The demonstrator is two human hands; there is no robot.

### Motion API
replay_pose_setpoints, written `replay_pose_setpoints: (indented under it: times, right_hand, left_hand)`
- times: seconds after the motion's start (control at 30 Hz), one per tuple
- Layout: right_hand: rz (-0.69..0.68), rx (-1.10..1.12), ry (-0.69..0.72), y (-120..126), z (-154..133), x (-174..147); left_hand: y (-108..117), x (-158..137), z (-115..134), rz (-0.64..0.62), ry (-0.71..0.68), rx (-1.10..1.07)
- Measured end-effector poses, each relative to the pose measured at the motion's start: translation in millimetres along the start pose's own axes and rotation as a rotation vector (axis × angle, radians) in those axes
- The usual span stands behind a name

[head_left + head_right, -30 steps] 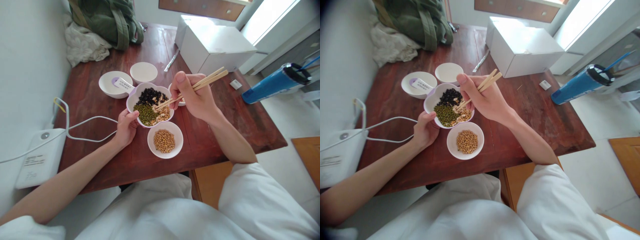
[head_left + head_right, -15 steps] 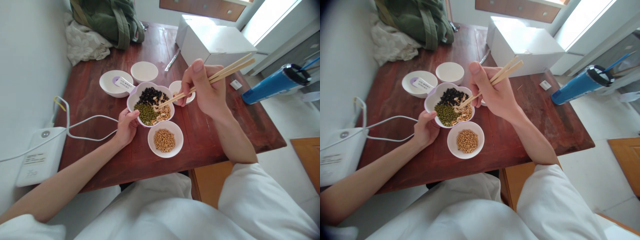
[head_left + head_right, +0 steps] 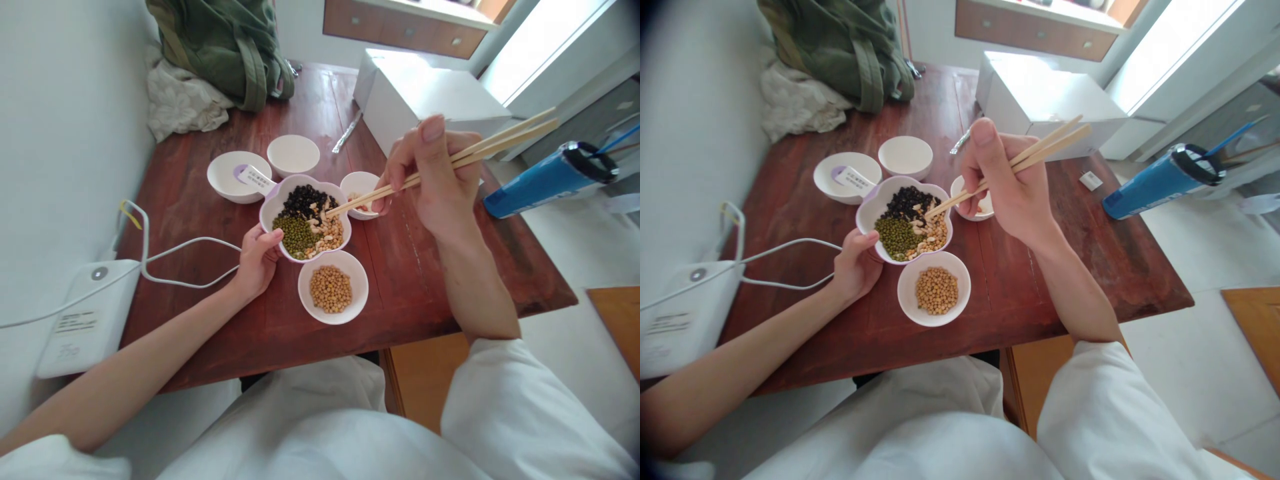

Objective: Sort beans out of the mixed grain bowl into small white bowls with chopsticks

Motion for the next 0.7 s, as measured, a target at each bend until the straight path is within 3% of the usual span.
replay_pose_setpoints:
  times: [0.27, 0.43, 0.6, 0.7]
  right_hand:
    - [0.153, -0.05, 0.142, 31, 16, 18]
    - [0.095, -0.115, 0.044, 48, 28, 27]
    - [0.08, -0.066, 0.034, 40, 12, 19]
    - [-0.039, 0.038, 0.049, 24, 0, 7]
  left_hand:
    - [2, -2, 1, 0.004, 0.026, -0.004]
    - [4, -2, 0, -0.011, 0.025, 0.007]
    - [4, -2, 0, -0.005, 0.029, -0.001]
    - [2, -2, -1, -0.001, 0.036, -0.019]
Point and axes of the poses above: each hand's wrist, its own x-axis towards the middle knuckle, its own y-axis out of the back of the hand, z = x × y, the point moved 2 cm from there along x, towards the middle knuckle, and after that the axes turned 4 degrees about y, right-handed, at the moved point
